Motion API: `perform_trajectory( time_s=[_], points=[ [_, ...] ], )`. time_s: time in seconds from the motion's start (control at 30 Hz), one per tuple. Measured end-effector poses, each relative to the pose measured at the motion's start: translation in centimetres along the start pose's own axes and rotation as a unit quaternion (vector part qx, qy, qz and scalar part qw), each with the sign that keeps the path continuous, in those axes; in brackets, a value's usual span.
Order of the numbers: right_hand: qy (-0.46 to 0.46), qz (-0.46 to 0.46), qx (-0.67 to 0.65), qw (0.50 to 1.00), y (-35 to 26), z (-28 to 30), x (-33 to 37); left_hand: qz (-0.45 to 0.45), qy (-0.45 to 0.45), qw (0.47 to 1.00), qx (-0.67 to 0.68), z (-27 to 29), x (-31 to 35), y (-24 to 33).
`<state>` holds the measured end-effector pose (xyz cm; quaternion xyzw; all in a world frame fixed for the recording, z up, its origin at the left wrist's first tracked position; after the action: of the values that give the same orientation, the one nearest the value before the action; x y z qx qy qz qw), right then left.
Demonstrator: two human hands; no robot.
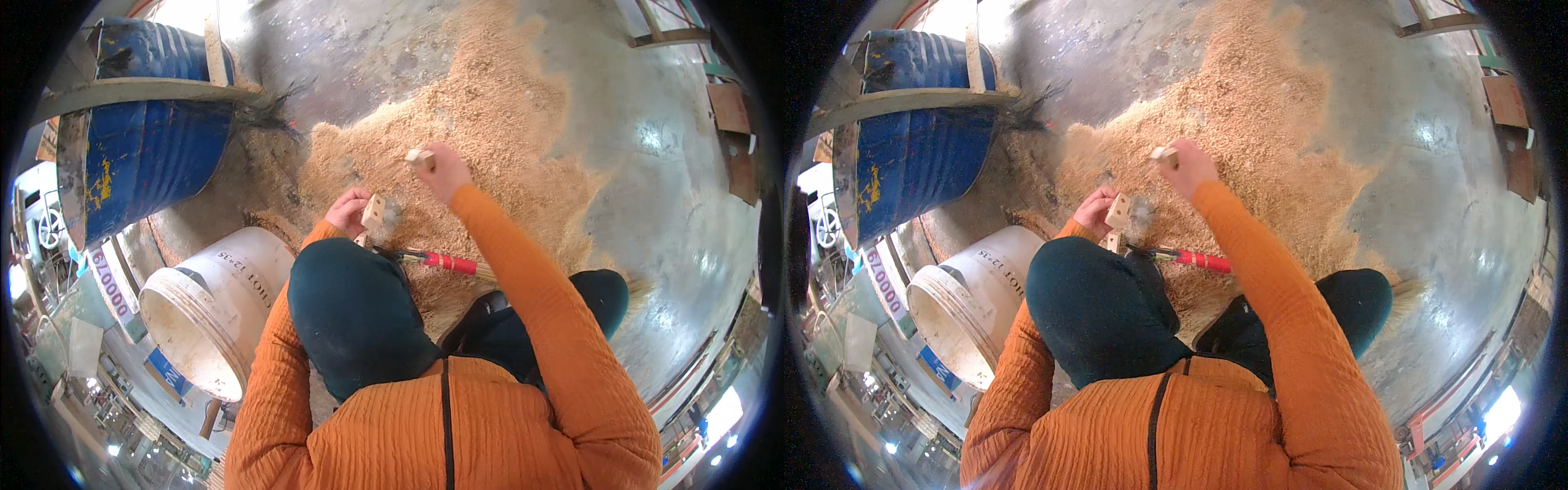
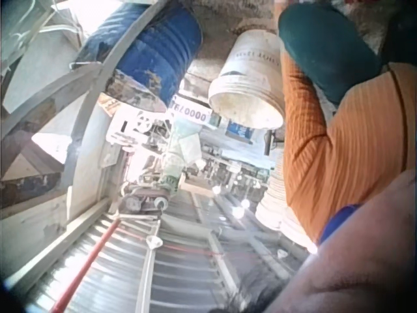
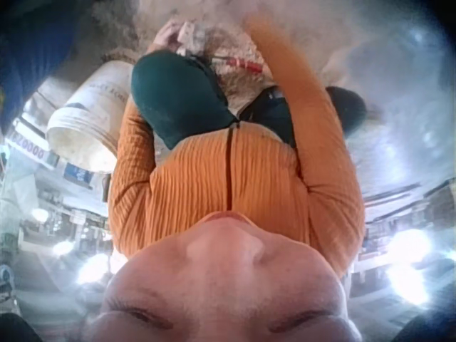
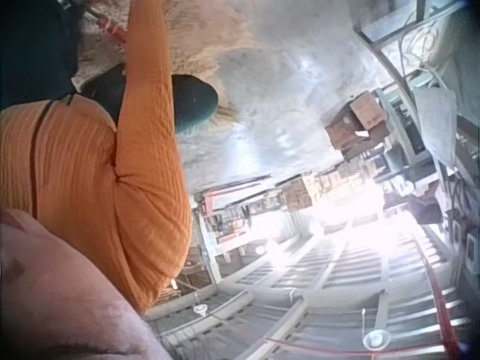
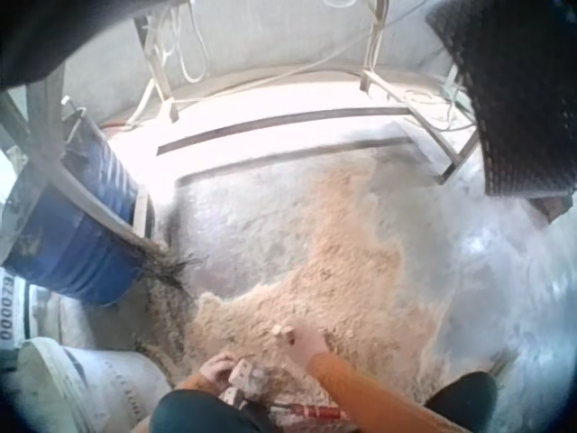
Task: The person sweeps sawdust and small wooden blocks into a dustpan and then into a bucket. They then pick up small wooden blocks from the floor and place them into a cardboard box. Finally, they place the blocks into a machine one by one.
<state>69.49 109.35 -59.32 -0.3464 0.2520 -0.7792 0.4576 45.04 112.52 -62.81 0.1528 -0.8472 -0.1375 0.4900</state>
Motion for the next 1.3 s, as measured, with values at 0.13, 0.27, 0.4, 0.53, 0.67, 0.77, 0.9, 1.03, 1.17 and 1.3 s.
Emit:
perform_trajectory(
  time_s=[0.13,0.27,0.4,0.53,0.67,0.77,0.9,1.03,1.17,1.3],
  points=[
    [-0.093,0.127,-0.024,0.987,-5.6,-2.4,4.4,0.18,-0.01,0.974,0.138,-2.7,0.6,0.4],
    [-0.007,0.257,0.055,0.965,-5.8,-4.4,6.9,0.243,-0.059,0.953,0.172,-1.9,1.3,0.3],
    [-0.01,0.245,0.08,0.966,-5.1,-3.0,7.8,0.248,-0.076,0.957,0.127,-1.8,2.3,-0.2],
    [-0.086,0.182,0.098,0.975,-5.1,-1.9,7.4,0.225,-0.091,0.969,0.048,-2.1,4.0,-0.2],
    [-0.134,0.199,0.014,0.971,-6.7,-1.7,7.7,0.131,-0.096,0.981,-0.107,-2.6,6.5,0.9],
    [-0.126,0.065,-0.275,0.951,-5.7,-2.9,8.4,0.032,-0.051,0.985,-0.163,-3.5,9.0,3.7],
    [-0.211,-0.188,-0.176,0.943,0.5,-5.4,11.2,-0.185,0.069,0.978,0.061,-5.0,13.6,11.2],
    [-0.37,-0.363,-0.183,0.835,-1.0,-6.7,15.7,-0.527,-0.001,0.837,0.148,-3.7,24.1,22.0],
    [-0.324,-0.241,-0.161,0.901,2.6,-11.5,15.7,-0.621,0.312,0.717,0.057,-5.9,35.1,35.2],
    [-0.27,-0.286,-0.167,0.904,4.5,-10.6,15.7,-0.591,0.462,0.634,-0.188,-9.8,31.9,31.7]
  ],
)
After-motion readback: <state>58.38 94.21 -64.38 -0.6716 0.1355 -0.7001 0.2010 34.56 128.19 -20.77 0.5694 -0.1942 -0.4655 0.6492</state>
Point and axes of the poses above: each hand's wrist, its own x-axis away from the middle knuckle, its own z-axis out of the back of the hand, y = z × x, the point moved 1 cm from there along -x, towards the middle knuckle, and after that the axes turned 11 degrees about y, right-handed, at the moved point
